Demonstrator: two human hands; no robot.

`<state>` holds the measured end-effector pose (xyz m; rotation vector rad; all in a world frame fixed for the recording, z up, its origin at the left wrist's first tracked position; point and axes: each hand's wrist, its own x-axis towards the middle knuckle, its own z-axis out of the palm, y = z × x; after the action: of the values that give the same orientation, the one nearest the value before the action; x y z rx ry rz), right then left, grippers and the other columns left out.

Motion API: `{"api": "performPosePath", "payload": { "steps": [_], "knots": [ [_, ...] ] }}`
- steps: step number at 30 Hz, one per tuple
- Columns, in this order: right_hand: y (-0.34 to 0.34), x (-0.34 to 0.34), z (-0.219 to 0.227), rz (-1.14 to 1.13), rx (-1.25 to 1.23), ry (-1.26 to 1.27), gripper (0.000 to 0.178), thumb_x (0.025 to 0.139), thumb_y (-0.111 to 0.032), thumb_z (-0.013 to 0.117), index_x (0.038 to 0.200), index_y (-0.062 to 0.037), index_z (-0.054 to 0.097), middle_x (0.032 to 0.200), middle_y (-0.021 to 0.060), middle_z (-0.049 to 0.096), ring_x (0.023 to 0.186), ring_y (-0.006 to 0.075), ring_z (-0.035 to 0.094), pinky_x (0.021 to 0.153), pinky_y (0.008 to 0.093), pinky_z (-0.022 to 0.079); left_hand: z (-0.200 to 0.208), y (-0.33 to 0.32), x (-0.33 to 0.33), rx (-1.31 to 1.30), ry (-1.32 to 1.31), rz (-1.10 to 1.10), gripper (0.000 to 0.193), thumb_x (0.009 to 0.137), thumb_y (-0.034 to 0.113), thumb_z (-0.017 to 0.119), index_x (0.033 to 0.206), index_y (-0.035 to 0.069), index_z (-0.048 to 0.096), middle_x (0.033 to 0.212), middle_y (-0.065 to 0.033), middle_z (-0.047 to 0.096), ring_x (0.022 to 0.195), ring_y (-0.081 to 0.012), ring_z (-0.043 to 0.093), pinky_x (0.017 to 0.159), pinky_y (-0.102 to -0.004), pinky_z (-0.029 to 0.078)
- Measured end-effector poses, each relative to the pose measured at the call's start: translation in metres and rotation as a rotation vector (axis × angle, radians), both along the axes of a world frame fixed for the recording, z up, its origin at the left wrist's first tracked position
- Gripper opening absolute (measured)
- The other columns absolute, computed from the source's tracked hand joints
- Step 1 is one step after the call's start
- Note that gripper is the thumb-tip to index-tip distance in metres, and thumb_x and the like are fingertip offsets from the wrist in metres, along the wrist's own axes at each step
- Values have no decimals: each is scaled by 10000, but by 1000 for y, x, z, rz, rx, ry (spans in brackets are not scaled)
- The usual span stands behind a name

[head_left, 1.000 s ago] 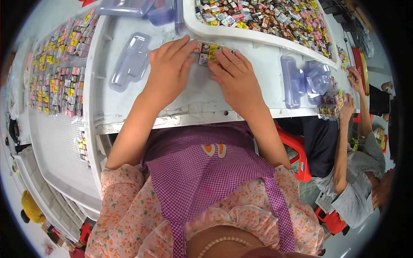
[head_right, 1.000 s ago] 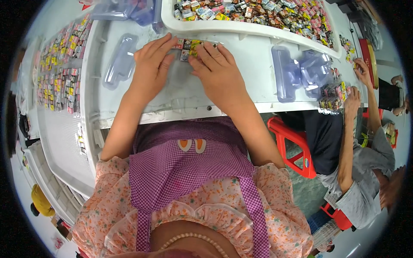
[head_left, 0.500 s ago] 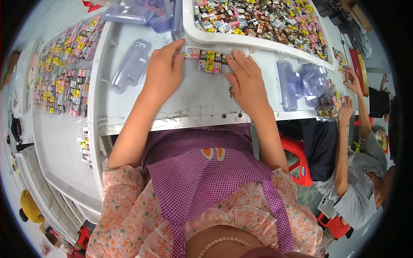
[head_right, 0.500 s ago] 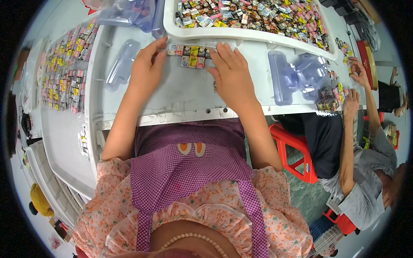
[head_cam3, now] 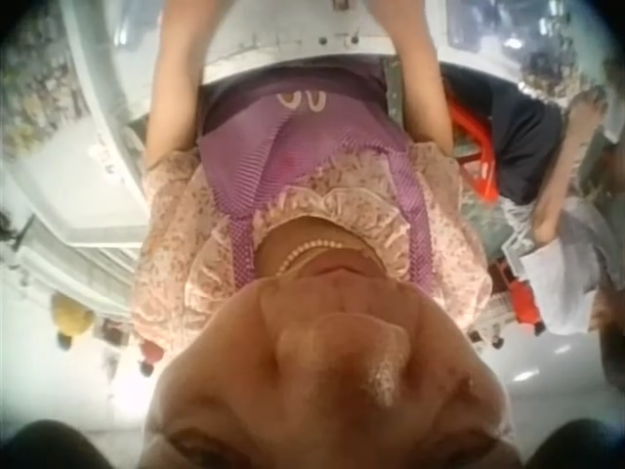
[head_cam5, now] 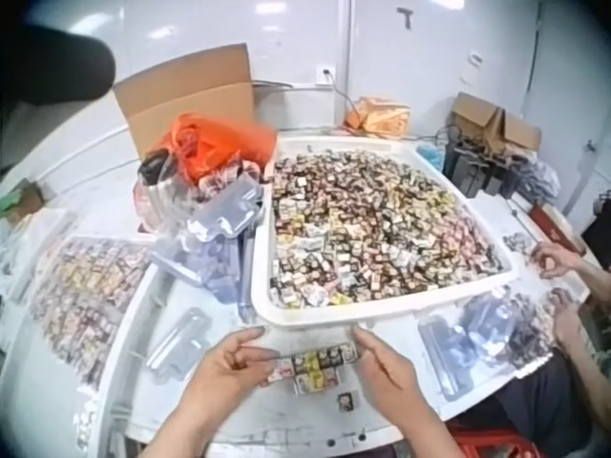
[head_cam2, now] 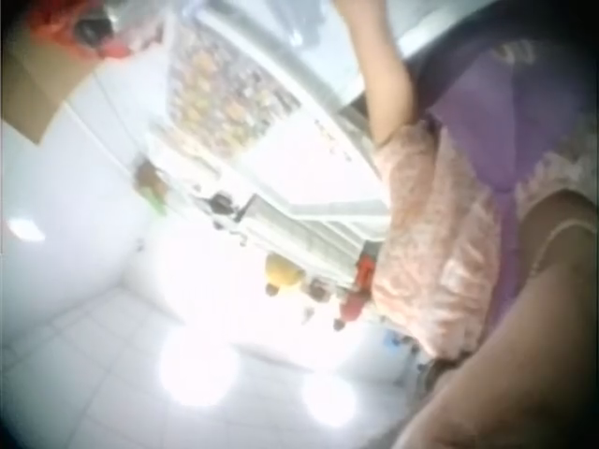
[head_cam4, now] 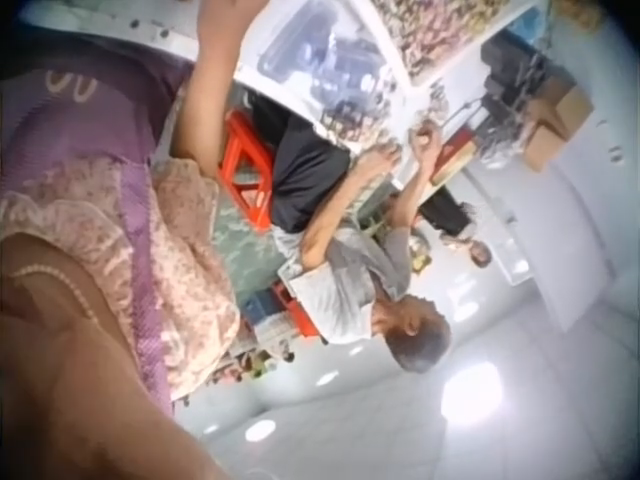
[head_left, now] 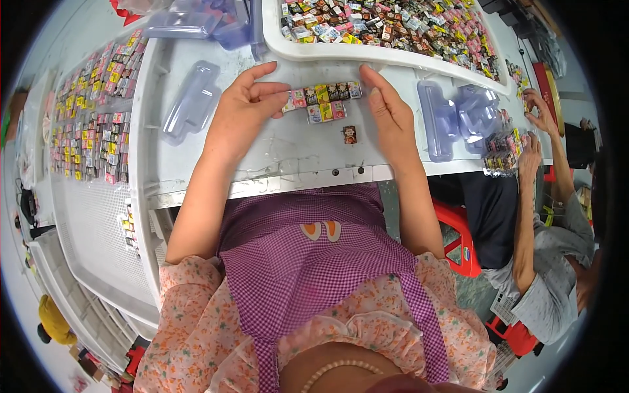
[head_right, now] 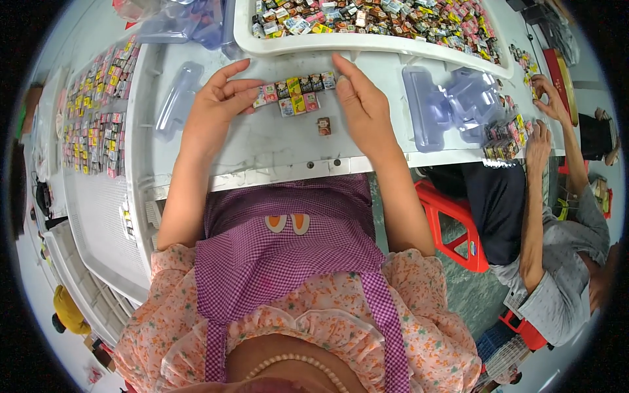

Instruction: Sorting small colorful toy pieces from a bulk tray and arranging them into specific patterned sets on a packaging tray.

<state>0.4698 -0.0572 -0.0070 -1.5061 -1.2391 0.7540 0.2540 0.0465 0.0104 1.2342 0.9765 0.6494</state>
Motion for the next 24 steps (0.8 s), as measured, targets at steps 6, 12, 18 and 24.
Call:
{"api": "performPosePath", "payload": {
  "steps": [6,12,18,24],
  "knots": [
    [4,0,-9,23,24,-38,407,999,-235,463,1335,-6,489,1315,132,544,1233,199,491,1042,307,349,7,0,-9,-123,-57,-37,475,833,21,635,1283,-32,492,998,-119,662,746,-157,627,702,-260,513],
    [1,5,-7,6,9,-48,418,992,-201,446,1342,27,467,1338,135,523,1256,202,476,1054,307,333,15,-15,-29,-85,-160,44,403,844,9,616,1235,-35,534,971,-109,655,740,-157,630,683,-265,516],
    [-1,11,-15,16,40,-113,425,1002,-215,432,1355,20,451,1380,131,489,1293,210,440,1076,316,303,64,-66,-72,-134,-262,158,327,866,27,609,1185,-34,571,983,-97,656,746,-153,636,712,-275,513],
    [-1,-1,-9,12,4,-122,416,1007,-216,419,1362,-1,456,1380,132,490,1292,215,446,1075,325,306,99,-81,-156,33,-402,482,295,861,-8,603,1155,-31,595,1010,-81,659,804,-130,629,686,-269,541]
  ]
}}
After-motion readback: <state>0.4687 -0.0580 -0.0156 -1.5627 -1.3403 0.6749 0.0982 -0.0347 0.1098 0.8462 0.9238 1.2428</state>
